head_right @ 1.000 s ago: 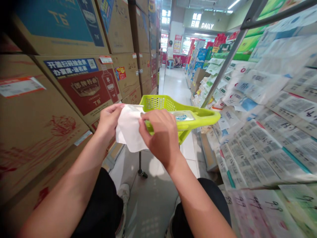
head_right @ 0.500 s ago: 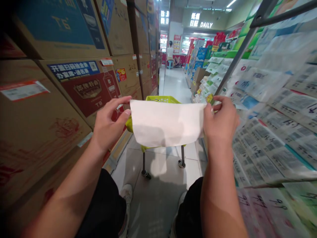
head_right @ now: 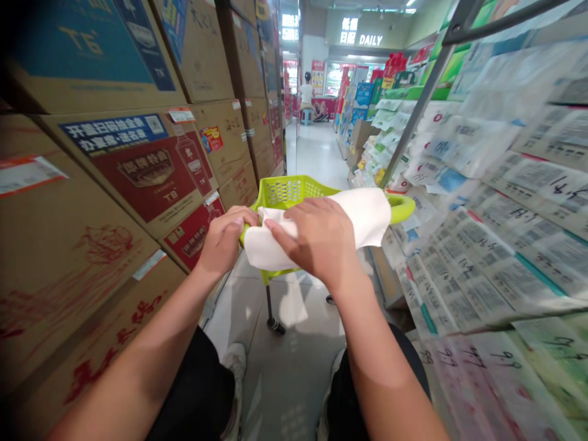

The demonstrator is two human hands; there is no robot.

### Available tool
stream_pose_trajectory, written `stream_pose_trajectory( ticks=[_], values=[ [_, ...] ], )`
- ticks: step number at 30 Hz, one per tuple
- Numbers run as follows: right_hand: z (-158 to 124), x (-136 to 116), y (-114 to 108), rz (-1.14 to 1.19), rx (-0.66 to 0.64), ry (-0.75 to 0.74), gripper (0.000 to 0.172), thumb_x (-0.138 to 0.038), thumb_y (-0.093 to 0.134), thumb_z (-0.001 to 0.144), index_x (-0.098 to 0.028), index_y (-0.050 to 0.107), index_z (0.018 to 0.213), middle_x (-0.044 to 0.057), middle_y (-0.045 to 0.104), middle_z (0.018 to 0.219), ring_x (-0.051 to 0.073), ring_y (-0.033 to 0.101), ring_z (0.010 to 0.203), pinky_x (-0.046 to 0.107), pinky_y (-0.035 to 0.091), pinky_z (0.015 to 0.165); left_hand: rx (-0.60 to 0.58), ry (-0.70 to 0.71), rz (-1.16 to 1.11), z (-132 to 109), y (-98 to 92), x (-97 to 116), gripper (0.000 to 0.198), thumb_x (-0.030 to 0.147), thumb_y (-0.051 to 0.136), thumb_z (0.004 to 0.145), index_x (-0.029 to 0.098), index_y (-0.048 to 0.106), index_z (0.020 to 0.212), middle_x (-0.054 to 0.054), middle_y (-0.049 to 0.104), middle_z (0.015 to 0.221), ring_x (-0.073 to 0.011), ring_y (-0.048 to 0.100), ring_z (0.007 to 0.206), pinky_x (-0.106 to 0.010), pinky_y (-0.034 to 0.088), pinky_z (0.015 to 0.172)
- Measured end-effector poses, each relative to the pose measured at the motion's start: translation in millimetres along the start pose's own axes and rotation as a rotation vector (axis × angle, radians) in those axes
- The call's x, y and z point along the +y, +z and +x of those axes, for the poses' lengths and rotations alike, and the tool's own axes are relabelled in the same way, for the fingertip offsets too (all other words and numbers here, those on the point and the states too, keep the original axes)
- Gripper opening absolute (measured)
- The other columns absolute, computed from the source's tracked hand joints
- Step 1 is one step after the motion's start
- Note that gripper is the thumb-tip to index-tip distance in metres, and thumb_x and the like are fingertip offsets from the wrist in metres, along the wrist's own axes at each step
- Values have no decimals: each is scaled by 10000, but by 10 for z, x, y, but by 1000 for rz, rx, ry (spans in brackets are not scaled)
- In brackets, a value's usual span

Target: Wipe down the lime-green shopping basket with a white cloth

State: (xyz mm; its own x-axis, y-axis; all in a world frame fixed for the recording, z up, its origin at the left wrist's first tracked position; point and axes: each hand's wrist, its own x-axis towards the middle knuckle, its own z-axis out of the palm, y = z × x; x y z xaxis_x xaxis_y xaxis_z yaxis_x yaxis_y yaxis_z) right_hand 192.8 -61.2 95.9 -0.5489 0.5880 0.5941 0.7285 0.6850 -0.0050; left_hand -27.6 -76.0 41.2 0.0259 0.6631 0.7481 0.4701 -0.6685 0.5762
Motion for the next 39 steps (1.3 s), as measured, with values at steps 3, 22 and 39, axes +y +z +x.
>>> stream_pose_trajectory(
  ticks=[3,22,39],
  values=[
    [-47,402,-41,-40,36,154,505,-507,412,1100,-193,807,1075,137,804,1068,317,704,1035,438,489,924,71,-30,1,-5,61,-29,399,378,373,1039,246,568,716,-66,667,795,-255,613,850,-423,450,886],
    [-284,1135,76,-12,201,235,540,-466,324,1096,-179,780,1141,169,801,1171,364,709,1135,506,500,977,157,-186,-228,62,276,-214,294,259,430,892,253,553,626,-45,572,731,-256,546,866,-400,422,870],
    [-376,239,221,31,204,-6,421,-439,487,1087,-202,685,1373,139,710,1433,344,575,1405,532,383,1187,302,-192,-171,95,460,-16,316,229,406,908,250,475,600,-37,538,674,-237,530,812,-385,420,846]
  ],
)
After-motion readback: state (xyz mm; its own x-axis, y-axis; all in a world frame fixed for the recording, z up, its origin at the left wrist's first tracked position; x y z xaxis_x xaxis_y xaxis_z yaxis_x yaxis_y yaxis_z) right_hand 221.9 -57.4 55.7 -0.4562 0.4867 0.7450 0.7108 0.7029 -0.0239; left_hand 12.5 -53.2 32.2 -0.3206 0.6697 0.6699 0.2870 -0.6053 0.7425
